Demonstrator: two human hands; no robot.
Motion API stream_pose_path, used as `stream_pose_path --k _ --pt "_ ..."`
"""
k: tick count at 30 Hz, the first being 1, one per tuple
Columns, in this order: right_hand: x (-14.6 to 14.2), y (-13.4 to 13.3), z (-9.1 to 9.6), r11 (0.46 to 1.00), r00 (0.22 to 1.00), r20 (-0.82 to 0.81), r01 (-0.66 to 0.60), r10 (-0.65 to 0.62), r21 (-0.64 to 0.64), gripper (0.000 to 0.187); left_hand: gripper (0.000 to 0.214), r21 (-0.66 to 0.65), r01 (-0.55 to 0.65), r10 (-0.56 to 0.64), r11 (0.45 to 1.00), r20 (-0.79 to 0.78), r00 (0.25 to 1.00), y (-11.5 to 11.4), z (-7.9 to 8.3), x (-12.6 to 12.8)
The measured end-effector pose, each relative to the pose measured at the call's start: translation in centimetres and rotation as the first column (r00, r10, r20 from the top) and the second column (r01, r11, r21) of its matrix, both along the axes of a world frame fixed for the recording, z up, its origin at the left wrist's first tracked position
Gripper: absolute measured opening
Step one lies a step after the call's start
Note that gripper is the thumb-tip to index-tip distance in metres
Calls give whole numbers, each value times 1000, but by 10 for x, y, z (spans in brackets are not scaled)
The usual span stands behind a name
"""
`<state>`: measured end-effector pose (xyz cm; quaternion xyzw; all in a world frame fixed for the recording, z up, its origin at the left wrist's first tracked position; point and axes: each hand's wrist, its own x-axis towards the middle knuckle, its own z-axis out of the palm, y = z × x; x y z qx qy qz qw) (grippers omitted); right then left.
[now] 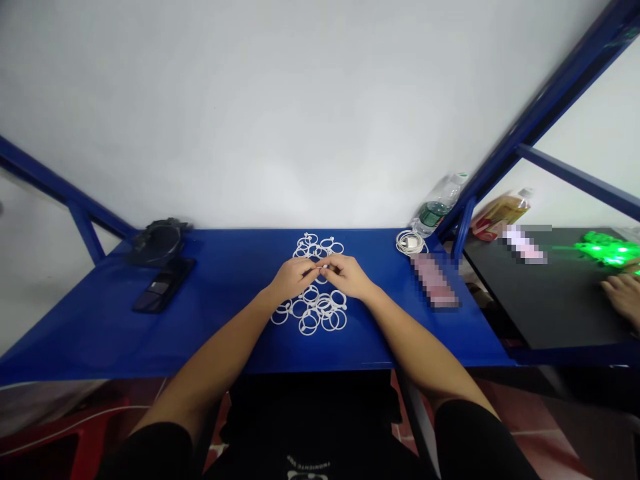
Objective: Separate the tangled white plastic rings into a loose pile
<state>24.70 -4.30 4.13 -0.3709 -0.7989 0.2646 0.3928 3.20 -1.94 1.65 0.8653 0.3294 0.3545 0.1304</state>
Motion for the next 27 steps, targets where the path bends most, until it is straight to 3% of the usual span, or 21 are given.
stream_pose_path --k 5,11,19,27 --pt "-2 0 2 1000 1000 -18 -18 18 11 22 37 80 -14 14 997 -5 1000 1 2 -3" --pt "-9 6 -2 996 992 -121 26 -36 -83 23 38 183 -2 9 983 -39 999 1 8 -6" --pt "-10 3 -4 989 979 -205 -55 25 -138 21 33 192 -1 15 981 -71 997 -1 12 -7" --pt "-9 2 -12 989 975 -222 -58 27 -138 26 40 161 60 -44 985 -106 993 -5 10 0"
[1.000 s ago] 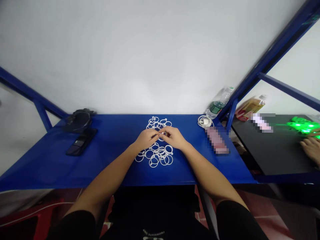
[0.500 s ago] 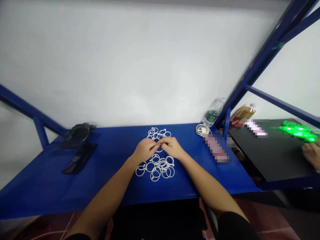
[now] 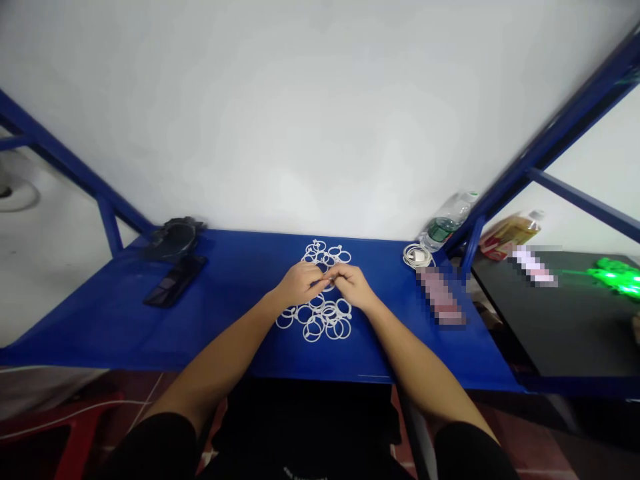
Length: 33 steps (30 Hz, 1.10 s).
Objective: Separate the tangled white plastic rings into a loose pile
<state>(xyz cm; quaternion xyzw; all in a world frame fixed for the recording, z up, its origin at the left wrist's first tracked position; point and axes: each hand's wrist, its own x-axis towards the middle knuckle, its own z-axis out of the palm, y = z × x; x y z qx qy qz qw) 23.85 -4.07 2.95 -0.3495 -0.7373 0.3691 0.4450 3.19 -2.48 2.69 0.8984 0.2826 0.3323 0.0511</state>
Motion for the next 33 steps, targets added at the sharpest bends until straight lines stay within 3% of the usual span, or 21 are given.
stream_pose_path --k 4,7,10,12,14,18,21,27,33 --pt "-1 -1 -4 1000 1000 -11 5 -5 -7 26 43 -8 20 -20 1000 1 1000 -1 -1 2" --pt "-1 -2 -3 985 992 43 109 -116 132 30 32 -36 -17 19 999 70 997 5 0 -4" --pt "5 1 0 931 964 104 205 -245 301 39 25 -74 -171 181 982 159 971 14 -3 -12" --pt "10 4 0 924 951 168 194 -260 330 36 22 -83 -296 306 952 163 938 19 -10 -15" --pt "14 6 -1 942 938 272 127 -216 310 28 25 -88 -341 349 936 111 930 23 -18 -16" --pt "13 6 -5 970 869 494 -84 -41 228 23 32 -156 -318 325 935 25 945 25 -25 -16" --pt "7 3 -6 970 804 593 -176 44 167 18 27 -238 -324 335 916 3 942 24 -18 -18" --pt "1 0 -11 980 741 671 -149 20 134 17 23 -407 -203 139 890 -181 974 15 4 -23" --pt "0 0 -15 986 727 686 -92 -30 141 18 25 -521 -168 21 837 -275 961 10 -1 -18"
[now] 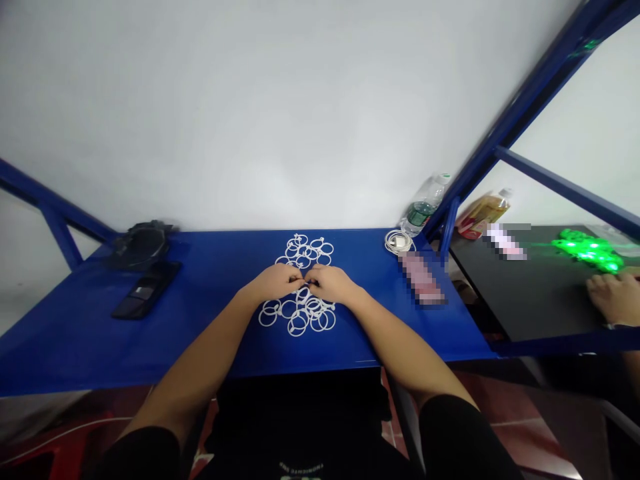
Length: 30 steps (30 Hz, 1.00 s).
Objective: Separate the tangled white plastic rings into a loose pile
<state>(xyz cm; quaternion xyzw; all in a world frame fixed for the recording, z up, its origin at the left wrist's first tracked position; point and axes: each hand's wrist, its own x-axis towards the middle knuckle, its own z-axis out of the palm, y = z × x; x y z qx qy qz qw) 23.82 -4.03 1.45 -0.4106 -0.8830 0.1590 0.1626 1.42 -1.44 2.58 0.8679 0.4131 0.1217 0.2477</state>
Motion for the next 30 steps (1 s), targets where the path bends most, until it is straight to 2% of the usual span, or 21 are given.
stream_pose_path --k 7,12,16,19,24,30 --pt "1 0 3 999 999 19 36 -35 -18 29 14 -39 21 -18 999 74 997 1 -3 -1" --pt "1 -1 8 997 995 67 78 -77 -13 13 13 -71 45 -39 997 83 996 0 -2 0" --pt "0 -1 11 997 993 95 76 -74 -20 12 15 -89 50 -45 995 62 997 0 0 1" --pt "0 -2 14 992 986 106 128 -125 -23 6 21 -96 38 -31 995 73 997 0 0 2" --pt "0 -4 18 954 952 -65 301 -300 13 6 35 -90 -11 36 996 288 957 -3 -4 8" --pt "1 -5 14 931 898 -290 361 -331 54 11 34 -160 -82 156 984 529 835 -4 -9 18"
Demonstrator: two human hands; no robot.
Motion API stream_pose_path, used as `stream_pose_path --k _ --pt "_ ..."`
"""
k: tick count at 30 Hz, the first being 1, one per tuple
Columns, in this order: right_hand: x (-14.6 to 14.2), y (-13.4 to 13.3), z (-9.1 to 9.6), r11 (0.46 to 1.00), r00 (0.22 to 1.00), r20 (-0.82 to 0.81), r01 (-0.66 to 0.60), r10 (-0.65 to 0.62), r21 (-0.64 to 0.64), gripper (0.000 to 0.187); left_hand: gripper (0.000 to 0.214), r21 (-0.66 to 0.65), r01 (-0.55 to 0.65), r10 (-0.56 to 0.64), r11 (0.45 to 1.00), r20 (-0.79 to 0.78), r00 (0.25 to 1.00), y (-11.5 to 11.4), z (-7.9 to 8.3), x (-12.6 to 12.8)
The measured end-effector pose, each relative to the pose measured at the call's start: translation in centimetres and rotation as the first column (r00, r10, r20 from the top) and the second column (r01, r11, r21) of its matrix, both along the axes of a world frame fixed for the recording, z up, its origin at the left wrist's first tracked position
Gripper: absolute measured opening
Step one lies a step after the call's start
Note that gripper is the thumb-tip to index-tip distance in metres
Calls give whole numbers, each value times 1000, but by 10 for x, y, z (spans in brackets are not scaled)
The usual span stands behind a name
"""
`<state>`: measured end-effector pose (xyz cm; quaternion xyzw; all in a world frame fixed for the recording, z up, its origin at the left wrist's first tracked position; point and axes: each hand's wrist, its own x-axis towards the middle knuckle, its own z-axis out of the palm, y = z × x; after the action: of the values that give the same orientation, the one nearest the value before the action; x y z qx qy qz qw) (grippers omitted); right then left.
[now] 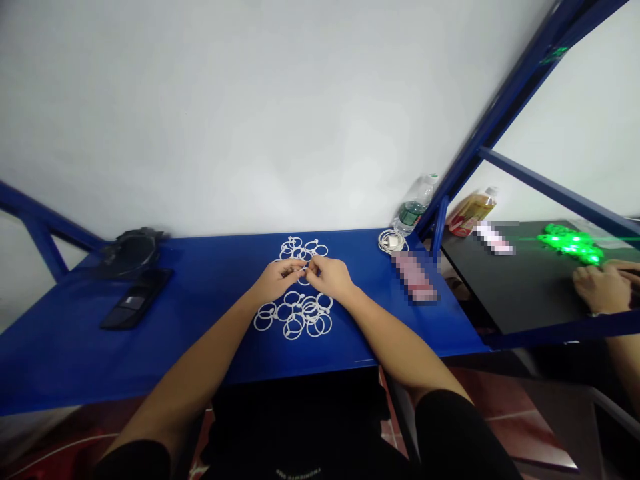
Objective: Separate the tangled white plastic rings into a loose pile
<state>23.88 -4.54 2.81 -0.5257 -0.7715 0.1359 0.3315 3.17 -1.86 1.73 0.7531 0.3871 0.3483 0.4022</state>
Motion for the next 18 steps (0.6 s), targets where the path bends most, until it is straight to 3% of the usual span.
stream_pose_path --k 8,18 --pt "1 0 -5 993 995 -95 39 -29 113 19 28 -60 -19 30 998 193 981 1 3 1" --pt "1 0 -11 984 997 -59 -40 51 174 25 18 -67 -58 71 996 211 975 2 1 3"
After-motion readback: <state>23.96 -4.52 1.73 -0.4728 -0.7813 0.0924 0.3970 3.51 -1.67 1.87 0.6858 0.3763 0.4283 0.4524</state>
